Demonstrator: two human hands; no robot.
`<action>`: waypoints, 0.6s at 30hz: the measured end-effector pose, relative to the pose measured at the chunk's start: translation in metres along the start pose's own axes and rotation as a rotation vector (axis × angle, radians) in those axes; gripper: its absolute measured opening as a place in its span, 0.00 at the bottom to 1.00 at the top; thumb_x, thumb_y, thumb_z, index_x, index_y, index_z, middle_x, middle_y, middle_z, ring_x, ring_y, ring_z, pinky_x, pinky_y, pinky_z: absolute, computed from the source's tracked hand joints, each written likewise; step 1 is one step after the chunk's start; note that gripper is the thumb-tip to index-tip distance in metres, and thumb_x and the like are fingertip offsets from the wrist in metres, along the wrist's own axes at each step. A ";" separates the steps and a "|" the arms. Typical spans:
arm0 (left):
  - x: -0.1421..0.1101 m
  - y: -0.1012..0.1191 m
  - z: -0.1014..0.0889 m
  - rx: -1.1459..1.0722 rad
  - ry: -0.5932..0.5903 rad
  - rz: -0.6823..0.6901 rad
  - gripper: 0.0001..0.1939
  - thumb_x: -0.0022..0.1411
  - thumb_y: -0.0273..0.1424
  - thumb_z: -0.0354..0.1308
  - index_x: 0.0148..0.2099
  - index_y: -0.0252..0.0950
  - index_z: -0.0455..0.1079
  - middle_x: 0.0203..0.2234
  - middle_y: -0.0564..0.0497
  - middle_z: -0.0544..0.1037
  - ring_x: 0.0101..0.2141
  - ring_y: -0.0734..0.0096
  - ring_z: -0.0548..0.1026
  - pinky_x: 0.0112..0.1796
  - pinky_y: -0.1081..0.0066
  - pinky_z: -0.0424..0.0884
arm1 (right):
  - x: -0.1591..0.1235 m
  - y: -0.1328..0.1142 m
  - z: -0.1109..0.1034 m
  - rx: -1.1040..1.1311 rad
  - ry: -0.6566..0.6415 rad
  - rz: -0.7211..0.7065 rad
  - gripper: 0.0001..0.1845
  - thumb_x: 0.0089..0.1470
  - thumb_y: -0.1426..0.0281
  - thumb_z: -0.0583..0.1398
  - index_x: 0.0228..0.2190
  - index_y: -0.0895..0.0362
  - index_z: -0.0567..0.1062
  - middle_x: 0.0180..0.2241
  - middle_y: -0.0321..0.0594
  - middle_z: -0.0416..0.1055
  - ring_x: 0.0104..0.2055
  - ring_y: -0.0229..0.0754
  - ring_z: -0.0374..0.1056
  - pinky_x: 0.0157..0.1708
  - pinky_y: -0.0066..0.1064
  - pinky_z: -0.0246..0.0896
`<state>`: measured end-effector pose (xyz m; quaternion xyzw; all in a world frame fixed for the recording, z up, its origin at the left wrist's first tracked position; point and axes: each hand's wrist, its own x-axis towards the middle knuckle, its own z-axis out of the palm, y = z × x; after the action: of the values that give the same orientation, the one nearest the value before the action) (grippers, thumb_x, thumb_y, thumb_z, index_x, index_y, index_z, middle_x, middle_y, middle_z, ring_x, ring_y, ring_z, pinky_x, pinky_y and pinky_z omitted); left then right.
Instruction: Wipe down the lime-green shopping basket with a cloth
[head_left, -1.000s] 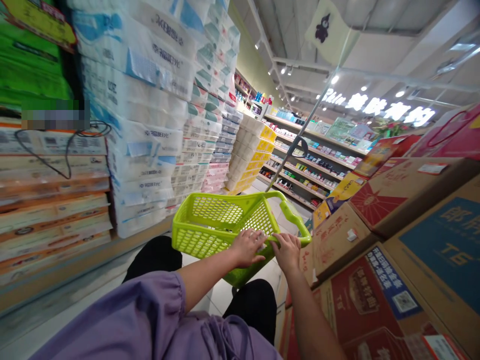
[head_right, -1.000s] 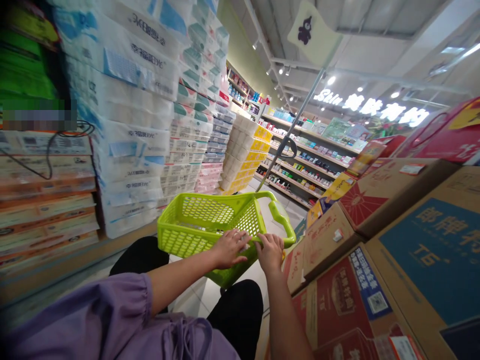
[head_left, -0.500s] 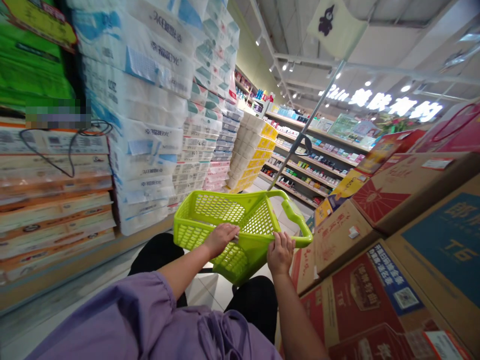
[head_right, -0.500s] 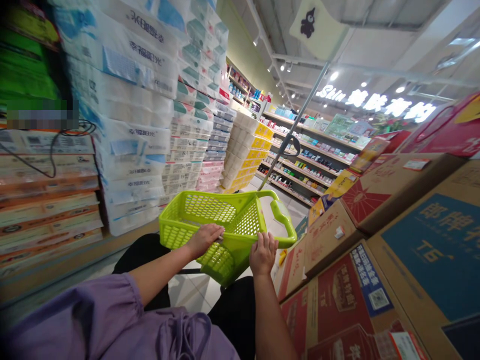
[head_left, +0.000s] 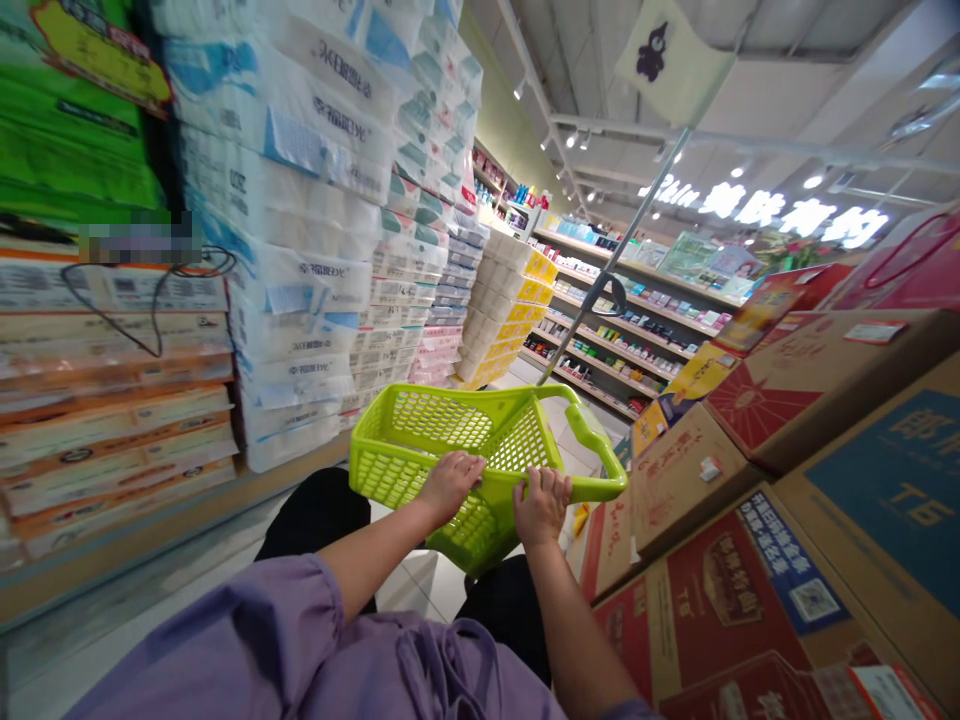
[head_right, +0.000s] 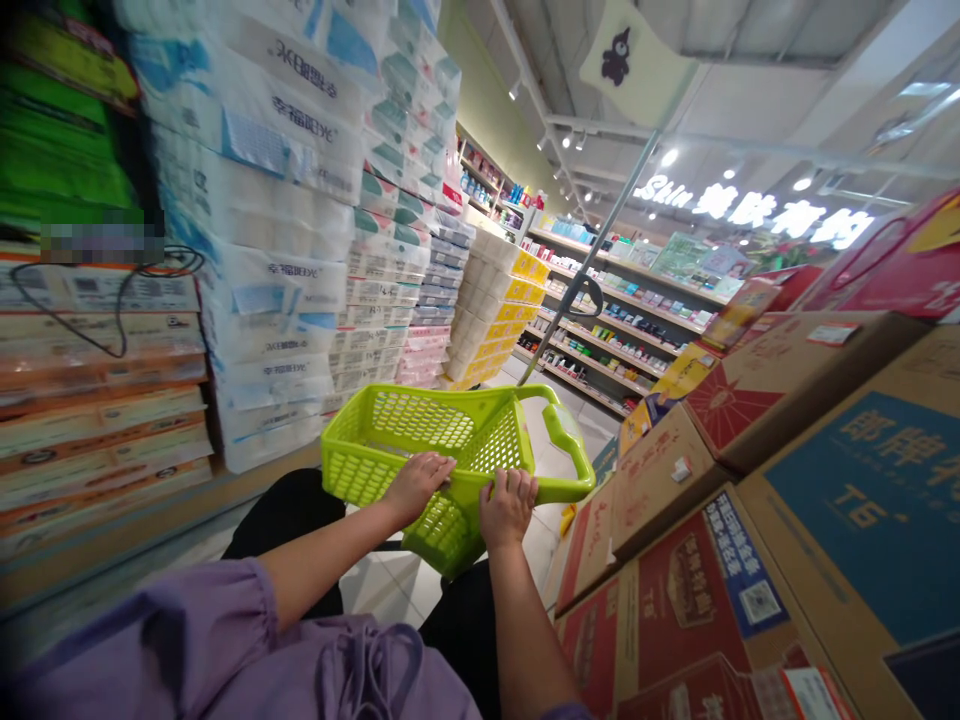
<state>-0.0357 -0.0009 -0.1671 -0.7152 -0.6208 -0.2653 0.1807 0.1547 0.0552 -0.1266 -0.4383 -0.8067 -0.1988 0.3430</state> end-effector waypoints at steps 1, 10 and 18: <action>0.000 -0.001 0.000 0.001 0.000 0.019 0.21 0.67 0.29 0.46 0.60 0.38 0.61 0.51 0.44 0.72 0.52 0.59 0.66 0.53 0.57 0.61 | -0.001 0.001 0.001 0.006 -0.004 -0.002 0.14 0.57 0.69 0.51 0.41 0.57 0.72 0.43 0.48 0.67 0.54 0.54 0.54 0.59 0.50 0.39; -0.070 -0.121 -0.030 0.143 0.014 -0.220 0.22 0.62 0.22 0.44 0.56 0.38 0.66 0.52 0.45 0.71 0.56 0.60 0.64 0.58 0.58 0.59 | -0.006 0.007 0.006 0.053 0.014 -0.001 0.15 0.58 0.70 0.50 0.45 0.56 0.71 0.45 0.48 0.67 0.56 0.52 0.53 0.59 0.50 0.39; -0.058 -0.106 -0.020 0.125 0.103 -0.237 0.23 0.61 0.22 0.44 0.58 0.36 0.65 0.53 0.41 0.71 0.57 0.55 0.63 0.57 0.50 0.59 | -0.002 -0.006 0.009 -0.001 0.145 -0.002 0.12 0.53 0.71 0.54 0.40 0.58 0.72 0.40 0.45 0.69 0.52 0.51 0.56 0.58 0.48 0.42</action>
<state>-0.1482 -0.0410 -0.1936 -0.6098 -0.7061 -0.2820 0.2238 0.1472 0.0567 -0.1340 -0.4220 -0.7801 -0.2308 0.4001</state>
